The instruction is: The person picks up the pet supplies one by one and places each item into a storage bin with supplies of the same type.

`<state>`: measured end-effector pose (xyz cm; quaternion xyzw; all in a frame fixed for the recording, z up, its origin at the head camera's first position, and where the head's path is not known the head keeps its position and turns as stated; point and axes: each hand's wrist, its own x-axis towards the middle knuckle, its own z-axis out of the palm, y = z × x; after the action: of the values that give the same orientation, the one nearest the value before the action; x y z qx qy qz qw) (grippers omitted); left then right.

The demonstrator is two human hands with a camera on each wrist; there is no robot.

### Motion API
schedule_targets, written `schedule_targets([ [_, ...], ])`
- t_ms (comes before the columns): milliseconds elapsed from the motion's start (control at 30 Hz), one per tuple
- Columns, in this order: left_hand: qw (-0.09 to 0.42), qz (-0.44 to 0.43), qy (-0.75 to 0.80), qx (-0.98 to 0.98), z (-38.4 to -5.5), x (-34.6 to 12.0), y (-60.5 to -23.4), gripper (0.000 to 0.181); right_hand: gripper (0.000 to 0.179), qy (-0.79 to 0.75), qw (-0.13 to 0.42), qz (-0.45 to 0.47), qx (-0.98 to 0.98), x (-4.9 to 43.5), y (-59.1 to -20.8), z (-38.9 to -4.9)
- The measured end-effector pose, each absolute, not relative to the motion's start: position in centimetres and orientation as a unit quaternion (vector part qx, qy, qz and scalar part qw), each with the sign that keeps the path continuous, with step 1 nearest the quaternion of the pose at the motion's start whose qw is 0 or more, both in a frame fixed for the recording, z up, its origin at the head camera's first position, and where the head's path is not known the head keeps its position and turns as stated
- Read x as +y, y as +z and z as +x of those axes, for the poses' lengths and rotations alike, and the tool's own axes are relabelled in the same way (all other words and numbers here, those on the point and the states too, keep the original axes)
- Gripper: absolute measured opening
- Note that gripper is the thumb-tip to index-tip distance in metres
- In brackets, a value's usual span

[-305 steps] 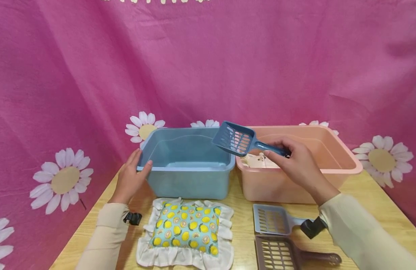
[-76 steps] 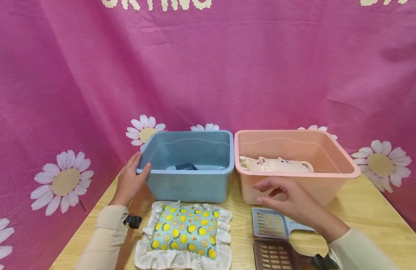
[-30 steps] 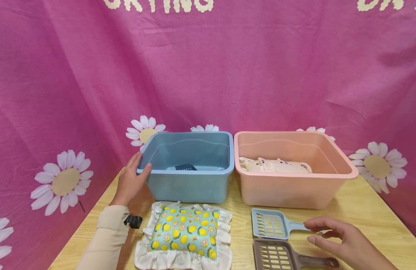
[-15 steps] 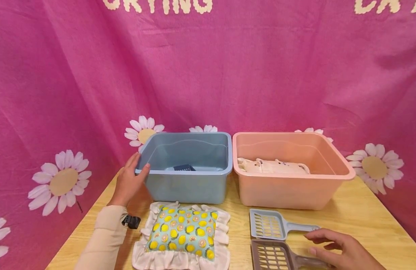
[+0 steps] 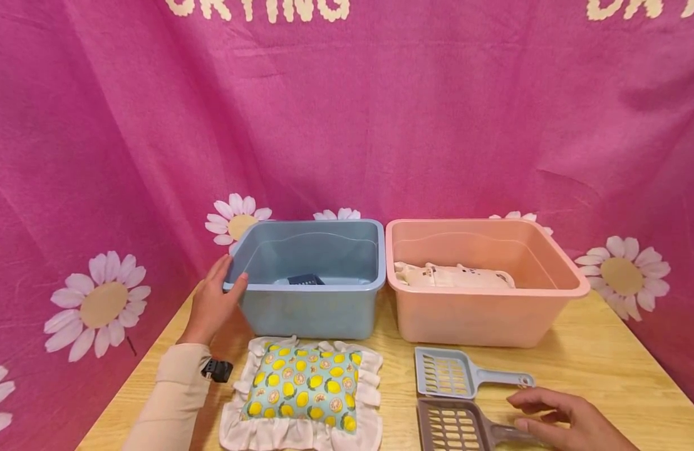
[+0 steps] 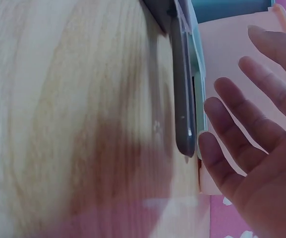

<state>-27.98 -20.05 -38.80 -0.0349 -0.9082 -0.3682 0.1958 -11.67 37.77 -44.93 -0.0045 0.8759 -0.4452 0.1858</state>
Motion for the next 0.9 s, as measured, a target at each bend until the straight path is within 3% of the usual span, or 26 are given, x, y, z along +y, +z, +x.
schedule_targets([
  [533,0.209,-0.035,-0.365,-0.907,-28.3,-19.9,-38.1,0.073,0.046,-0.462,0.183,-0.043,0.867,38.0,-45.6,-11.8],
  [900,0.205,-0.032,-0.358,-0.91,-28.1,-19.9,-38.7,0.073,0.043,-0.582,0.265,-0.095,0.763,39.6,-47.2,-12.3],
])
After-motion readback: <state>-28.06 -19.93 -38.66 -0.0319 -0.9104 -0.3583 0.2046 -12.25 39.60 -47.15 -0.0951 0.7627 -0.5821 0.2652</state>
